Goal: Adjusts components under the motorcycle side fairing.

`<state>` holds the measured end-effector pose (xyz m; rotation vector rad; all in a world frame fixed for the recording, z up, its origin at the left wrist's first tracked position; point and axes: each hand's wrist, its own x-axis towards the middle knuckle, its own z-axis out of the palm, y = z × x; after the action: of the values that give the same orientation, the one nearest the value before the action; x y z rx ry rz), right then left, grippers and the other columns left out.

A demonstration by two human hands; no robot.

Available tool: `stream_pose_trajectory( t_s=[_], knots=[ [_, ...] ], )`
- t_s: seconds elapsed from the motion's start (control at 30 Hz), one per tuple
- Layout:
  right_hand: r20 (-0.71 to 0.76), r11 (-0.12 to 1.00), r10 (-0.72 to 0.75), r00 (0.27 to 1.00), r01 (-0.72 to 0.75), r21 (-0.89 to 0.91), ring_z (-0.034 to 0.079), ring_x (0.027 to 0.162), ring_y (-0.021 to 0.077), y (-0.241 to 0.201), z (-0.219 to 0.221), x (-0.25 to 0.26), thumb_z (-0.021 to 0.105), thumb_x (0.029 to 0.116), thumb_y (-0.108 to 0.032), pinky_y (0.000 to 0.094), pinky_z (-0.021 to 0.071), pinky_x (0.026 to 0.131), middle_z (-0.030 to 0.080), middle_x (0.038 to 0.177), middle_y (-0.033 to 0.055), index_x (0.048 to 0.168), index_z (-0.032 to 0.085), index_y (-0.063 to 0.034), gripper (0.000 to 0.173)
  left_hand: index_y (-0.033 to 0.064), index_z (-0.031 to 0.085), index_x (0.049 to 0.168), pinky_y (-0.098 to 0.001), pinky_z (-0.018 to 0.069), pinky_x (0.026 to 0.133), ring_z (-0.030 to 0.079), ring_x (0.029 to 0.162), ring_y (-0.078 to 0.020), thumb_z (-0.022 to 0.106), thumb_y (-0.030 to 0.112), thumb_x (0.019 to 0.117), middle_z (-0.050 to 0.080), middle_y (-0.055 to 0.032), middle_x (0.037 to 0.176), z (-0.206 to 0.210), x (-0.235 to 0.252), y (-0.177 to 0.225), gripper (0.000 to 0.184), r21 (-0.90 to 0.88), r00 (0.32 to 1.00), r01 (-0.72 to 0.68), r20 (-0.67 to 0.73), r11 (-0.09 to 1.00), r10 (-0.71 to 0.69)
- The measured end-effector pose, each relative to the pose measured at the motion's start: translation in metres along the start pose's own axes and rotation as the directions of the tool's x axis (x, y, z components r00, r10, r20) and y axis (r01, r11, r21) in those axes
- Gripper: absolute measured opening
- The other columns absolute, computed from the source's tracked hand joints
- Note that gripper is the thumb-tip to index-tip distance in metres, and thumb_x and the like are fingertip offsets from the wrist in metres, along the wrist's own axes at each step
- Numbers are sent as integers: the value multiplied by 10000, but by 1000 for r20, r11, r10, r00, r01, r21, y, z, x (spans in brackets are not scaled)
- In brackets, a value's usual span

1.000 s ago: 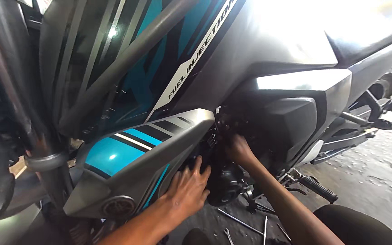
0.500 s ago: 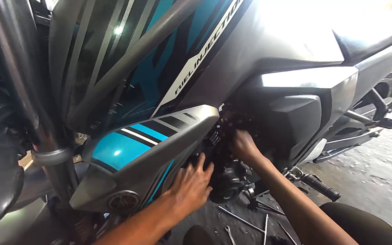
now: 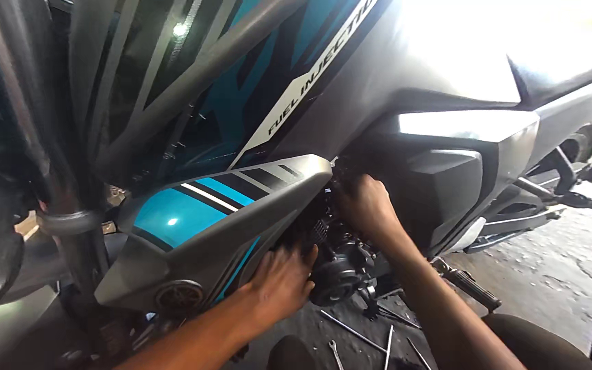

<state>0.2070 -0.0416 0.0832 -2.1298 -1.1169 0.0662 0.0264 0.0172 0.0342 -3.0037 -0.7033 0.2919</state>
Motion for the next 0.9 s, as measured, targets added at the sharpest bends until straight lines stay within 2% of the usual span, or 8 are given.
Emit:
stream_pose_trajectory(
  t_s=[0.2, 0.3, 0.43, 0.57, 0.63, 0.7, 0.83, 0.9],
  knots=[
    [-124, 990, 92, 988, -103, -91, 696, 834, 382, -16, 6, -8, 629, 996, -283, 589, 507, 708, 696, 801, 173, 807, 696, -53, 305, 166, 381, 1590, -538, 566, 855, 653, 1125, -400, 556, 426, 1026, 296, -196, 1647, -2, 0, -1, 645, -3, 1000, -12, 28, 1000, 12],
    [-263, 987, 35, 964, -74, -139, 689, 758, 407, -17, 26, -22, 602, 1004, -266, 581, 503, 599, 660, 740, 190, 789, 653, -46, 312, 169, 402, 1578, -541, 566, 854, 654, 1123, -400, 565, 415, 1024, 333, -196, 1628, -1, -1, -2, 628, -18, 1000, -17, 20, 1000, 17],
    [-304, 968, 86, 949, -152, -199, 712, 813, 396, -26, 30, -21, 616, 996, -282, 564, 514, 640, 702, 789, 179, 856, 697, -58, 277, 166, 417, 1565, -544, 570, 836, 651, 1123, -404, 579, 405, 1014, 320, -204, 1628, -1, -1, -2, 623, -19, 1000, -19, 11, 1000, 19],
    [-410, 988, -38, 911, -28, -154, 665, 685, 398, -4, 32, -31, 546, 1048, -334, 568, 484, 544, 634, 715, 180, 850, 637, -54, 356, 168, 410, 1570, -549, 564, 853, 638, 1147, -410, 581, 398, 1015, 350, -215, 1604, -4, -3, -1, 625, -28, 1000, -13, 21, 1000, 14],
    [-403, 995, -68, 913, 33, -93, 649, 639, 383, 4, 39, -33, 515, 1064, -334, 553, 474, 519, 619, 681, 166, 821, 635, -57, 387, 165, 440, 1542, -564, 556, 857, 634, 1145, -415, 591, 396, 1008, 444, -221, 1526, -5, -5, 0, 601, -33, 1000, -10, 22, 999, 11],
    [-385, 998, -38, 922, 52, 27, 638, 616, 346, 15, 45, -35, 482, 1085, -338, 542, 472, 522, 614, 671, 142, 822, 630, -56, 413, 151, 477, 1513, -570, 552, 879, 611, 1186, -425, 599, 397, 1008, 377, -216, 1578, -8, -5, 1, 575, -40, 999, -5, 38, 999, 6],
    [-304, 904, 83, 949, 57, 424, 689, 741, 273, 44, 69, -18, 462, 1100, -294, 532, 558, 700, 684, 821, 125, 1010, 663, -29, 345, 97, 557, 1423, -565, 560, 858, 628, 1159, -426, 612, 378, 1003, 270, -193, 1654, -9, -6, 2, 508, -54, 1000, -5, 31, 999, 7],
    [-249, 816, 116, 962, 51, 576, 682, 738, 241, 51, 82, -13, 440, 1107, -328, 487, 577, 689, 683, 858, 122, 1076, 657, -39, 363, 115, 556, 1431, -561, 566, 852, 639, 1144, -420, 614, 373, 1003, 251, -179, 1667, -8, -5, 1, 503, -51, 1000, -2, 30, 999, 4]
  ],
)
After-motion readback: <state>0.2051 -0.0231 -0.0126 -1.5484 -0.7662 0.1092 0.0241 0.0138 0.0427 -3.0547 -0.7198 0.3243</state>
